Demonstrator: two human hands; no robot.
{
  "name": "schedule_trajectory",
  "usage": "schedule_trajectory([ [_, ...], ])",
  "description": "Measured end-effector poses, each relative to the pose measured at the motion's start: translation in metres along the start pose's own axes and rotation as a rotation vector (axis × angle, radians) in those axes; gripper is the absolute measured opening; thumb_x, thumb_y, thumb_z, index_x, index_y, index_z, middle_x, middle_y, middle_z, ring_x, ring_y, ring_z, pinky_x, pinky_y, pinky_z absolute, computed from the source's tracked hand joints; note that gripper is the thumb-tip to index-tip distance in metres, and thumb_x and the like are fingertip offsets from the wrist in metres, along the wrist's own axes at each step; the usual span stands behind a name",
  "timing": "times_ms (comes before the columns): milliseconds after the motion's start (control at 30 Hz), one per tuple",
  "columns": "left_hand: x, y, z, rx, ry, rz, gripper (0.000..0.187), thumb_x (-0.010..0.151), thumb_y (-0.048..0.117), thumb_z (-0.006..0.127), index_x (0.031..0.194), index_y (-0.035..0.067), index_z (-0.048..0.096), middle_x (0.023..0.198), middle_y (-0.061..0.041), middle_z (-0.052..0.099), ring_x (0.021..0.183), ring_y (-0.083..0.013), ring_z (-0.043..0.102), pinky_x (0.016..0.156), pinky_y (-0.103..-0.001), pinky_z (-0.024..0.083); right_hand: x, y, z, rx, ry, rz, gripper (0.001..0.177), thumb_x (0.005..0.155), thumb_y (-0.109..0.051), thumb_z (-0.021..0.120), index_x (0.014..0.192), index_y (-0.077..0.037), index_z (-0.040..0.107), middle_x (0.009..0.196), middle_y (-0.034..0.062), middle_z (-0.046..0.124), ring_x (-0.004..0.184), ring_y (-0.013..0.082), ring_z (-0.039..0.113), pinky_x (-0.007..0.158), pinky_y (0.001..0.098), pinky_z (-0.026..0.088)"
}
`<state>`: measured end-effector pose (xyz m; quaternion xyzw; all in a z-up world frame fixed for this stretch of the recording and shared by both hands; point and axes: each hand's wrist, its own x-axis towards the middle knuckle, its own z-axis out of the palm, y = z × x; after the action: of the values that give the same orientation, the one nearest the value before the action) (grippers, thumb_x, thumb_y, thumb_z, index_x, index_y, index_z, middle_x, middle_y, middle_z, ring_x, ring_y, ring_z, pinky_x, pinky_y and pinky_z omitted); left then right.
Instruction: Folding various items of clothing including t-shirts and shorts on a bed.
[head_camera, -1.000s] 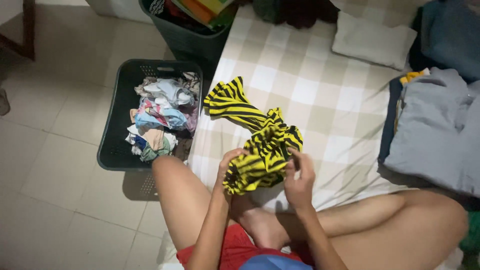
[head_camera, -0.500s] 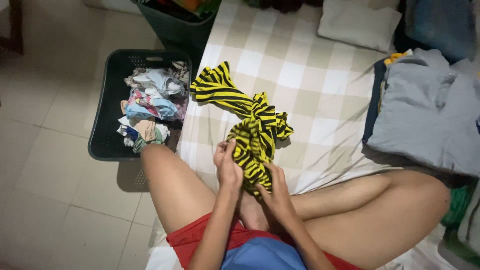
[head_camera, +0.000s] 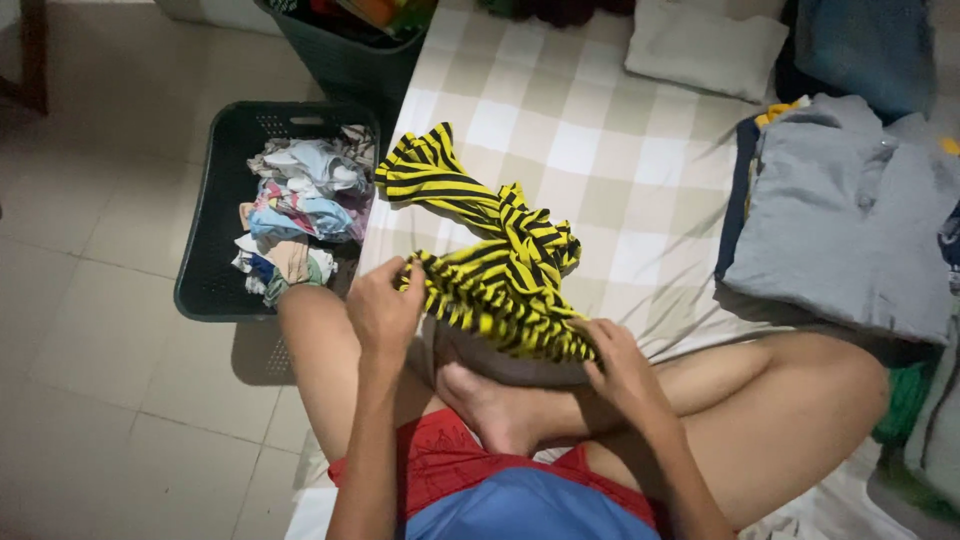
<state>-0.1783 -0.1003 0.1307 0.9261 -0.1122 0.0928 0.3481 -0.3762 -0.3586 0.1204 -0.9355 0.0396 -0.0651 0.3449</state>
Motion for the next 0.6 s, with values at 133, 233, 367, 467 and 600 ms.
schedule_trajectory([
  [133, 0.009, 0.032, -0.034, 0.012, 0.219, 0.248, 0.021, 0.090, 0.016, 0.078, 0.084, -0.002, 0.070, 0.083, -0.017, 0.064, 0.080, -0.0407, 0.065, 0.071, -0.047, 0.050, 0.012, 0.011, -0.026, -0.178, 0.182, -0.072, 0.055, 0.071, 0.008, 0.065, 0.125, -0.005, 0.067, 0.130, 0.0198, 0.063, 0.119, 0.0406, 0.058, 0.102, 0.0474, 0.045],
  [233, 0.019, 0.043, -0.045, 0.021, 0.390, 0.287, 0.017, 0.092, 0.012, 0.077, 0.084, 0.000, 0.067, 0.086, -0.013, 0.060, 0.079, -0.0355, 0.062, 0.071, -0.045, 0.048, 0.006, 0.012, -0.054, -0.074, 0.238, -0.193, 0.052, 0.073, 0.007, 0.060, 0.122, -0.004, 0.070, 0.128, 0.0156, 0.066, 0.121, 0.0360, 0.061, 0.104, 0.0446, 0.047],
  [367, 0.032, 0.043, -0.045, -0.344, 0.320, 0.144, 0.017, 0.097, 0.014, 0.071, 0.093, -0.001, 0.066, 0.090, -0.010, 0.061, 0.074, -0.0174, 0.063, 0.066, -0.032, 0.051, -0.003, 0.005, -0.068, 0.120, 0.089, -0.320, 0.038, 0.071, 0.000, 0.061, 0.108, -0.002, 0.070, 0.113, 0.0091, 0.067, 0.111, 0.0292, 0.064, 0.104, 0.0413, 0.050],
  [467, 0.037, 0.034, -0.026, -0.547, 0.094, -0.105, 0.020, 0.106, 0.017, 0.067, 0.095, 0.000, 0.065, 0.080, -0.006, 0.057, 0.072, -0.0108, 0.047, 0.064, -0.027, 0.041, -0.005, -0.014, -0.067, 0.234, -0.102, -0.429, 0.022, 0.069, -0.005, 0.063, 0.090, 0.001, 0.064, 0.109, 0.0130, 0.063, 0.109, 0.0313, 0.061, 0.105, 0.0427, 0.045],
  [600, 0.038, 0.015, 0.007, -1.115, -0.083, -0.134, 0.013, 0.105, 0.014, 0.066, 0.099, 0.002, 0.067, 0.090, 0.004, 0.060, 0.080, -0.0056, 0.049, 0.069, -0.022, 0.040, -0.011, 0.017, -0.025, 0.403, -0.470, -0.131, 0.019, 0.093, -0.014, 0.053, 0.095, 0.001, 0.065, 0.122, 0.0170, 0.059, 0.111, 0.0270, 0.059, 0.097, 0.0374, 0.045],
])
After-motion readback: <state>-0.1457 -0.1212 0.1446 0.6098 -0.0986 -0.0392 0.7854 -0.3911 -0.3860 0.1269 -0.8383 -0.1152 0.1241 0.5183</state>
